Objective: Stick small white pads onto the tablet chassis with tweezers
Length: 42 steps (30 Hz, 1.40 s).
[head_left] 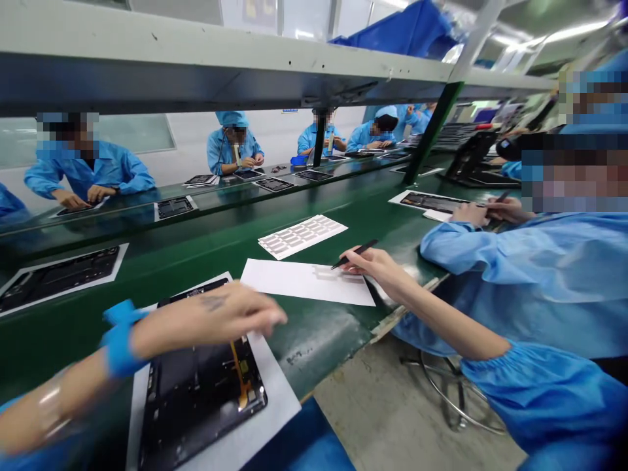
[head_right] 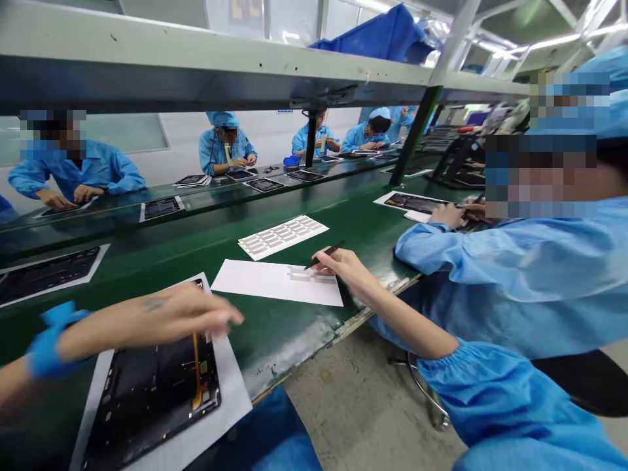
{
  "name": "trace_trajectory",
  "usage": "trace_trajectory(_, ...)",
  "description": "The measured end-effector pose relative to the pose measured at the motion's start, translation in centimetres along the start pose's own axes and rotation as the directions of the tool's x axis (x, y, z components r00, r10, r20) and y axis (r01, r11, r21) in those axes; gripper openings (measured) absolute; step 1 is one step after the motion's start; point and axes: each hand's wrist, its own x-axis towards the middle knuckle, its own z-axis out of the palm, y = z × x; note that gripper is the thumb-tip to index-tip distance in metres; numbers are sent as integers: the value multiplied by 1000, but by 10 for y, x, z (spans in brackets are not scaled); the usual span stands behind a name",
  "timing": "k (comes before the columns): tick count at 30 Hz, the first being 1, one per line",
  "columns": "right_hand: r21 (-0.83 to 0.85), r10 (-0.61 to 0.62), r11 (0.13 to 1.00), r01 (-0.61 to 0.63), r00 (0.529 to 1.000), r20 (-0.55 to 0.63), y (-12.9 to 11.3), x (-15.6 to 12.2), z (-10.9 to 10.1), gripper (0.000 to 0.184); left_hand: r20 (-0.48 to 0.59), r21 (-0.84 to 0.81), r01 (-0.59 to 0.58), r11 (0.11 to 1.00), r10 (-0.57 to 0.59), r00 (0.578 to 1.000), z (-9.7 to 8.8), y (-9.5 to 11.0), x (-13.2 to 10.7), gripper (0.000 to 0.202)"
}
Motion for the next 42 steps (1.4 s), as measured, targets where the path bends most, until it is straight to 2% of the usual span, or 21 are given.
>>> trace_trajectory(3, -31, 49, 998, -47, 996, 68, -2, 6, 4, 49, 5, 296, -226, 928, 235, 972, 3, -26, 86, 37)
trace_trajectory(5, -67, 72, 996, -66, 993, 96, -4, 8, 6, 51, 107, 365, -351, 863, 335, 936, 17, -44, 127, 45)
trace_trajectory(7, -93, 84, 993, -74, 991, 105, -6, 8, 6, 54, 144, 343, -416, 842, 390, 909, 33, -60, 151, 50)
trace_trajectory(9, -104, 92, 991, -81, 990, 107, -9, 7, 6, 56, 154, 283, -443, 851, 415, 897, 46, -70, 161, 51)
trace_trajectory(14, -120, 127, 986, -114, 986, 106, -17, 4, 11, 56, 143, 170, -415, 894, 394, 908, 61, -79, 163, 52)
trace_trajectory(26, -194, 223, 960, -202, 970, 96, -24, 8, 6, 58, 105, 115, -390, 914, 379, 919, 66, -75, 164, 50)
trace_trajectory(30, -203, 176, 966, -158, 981, 79, -24, 7, 11, 59, 112, 130, -396, 909, 383, 917, 65, -75, 164, 49)
trace_trajectory(33, -184, 158, 971, -151, 987, 23, -19, 4, 15, 57, 106, 137, -396, 908, 384, 917, 64, -76, 163, 48)
trace_trajectory(37, -54, 172, 983, -174, 985, -28, -22, -1, 22, 58, 87, 158, -403, 901, 394, 915, 64, -75, 163, 48)
trace_trajectory(42, 16, -36, 999, 39, 991, -132, -53, -4, 34, 54, 57, 279, -396, 875, 396, 916, 59, -68, 155, 49)
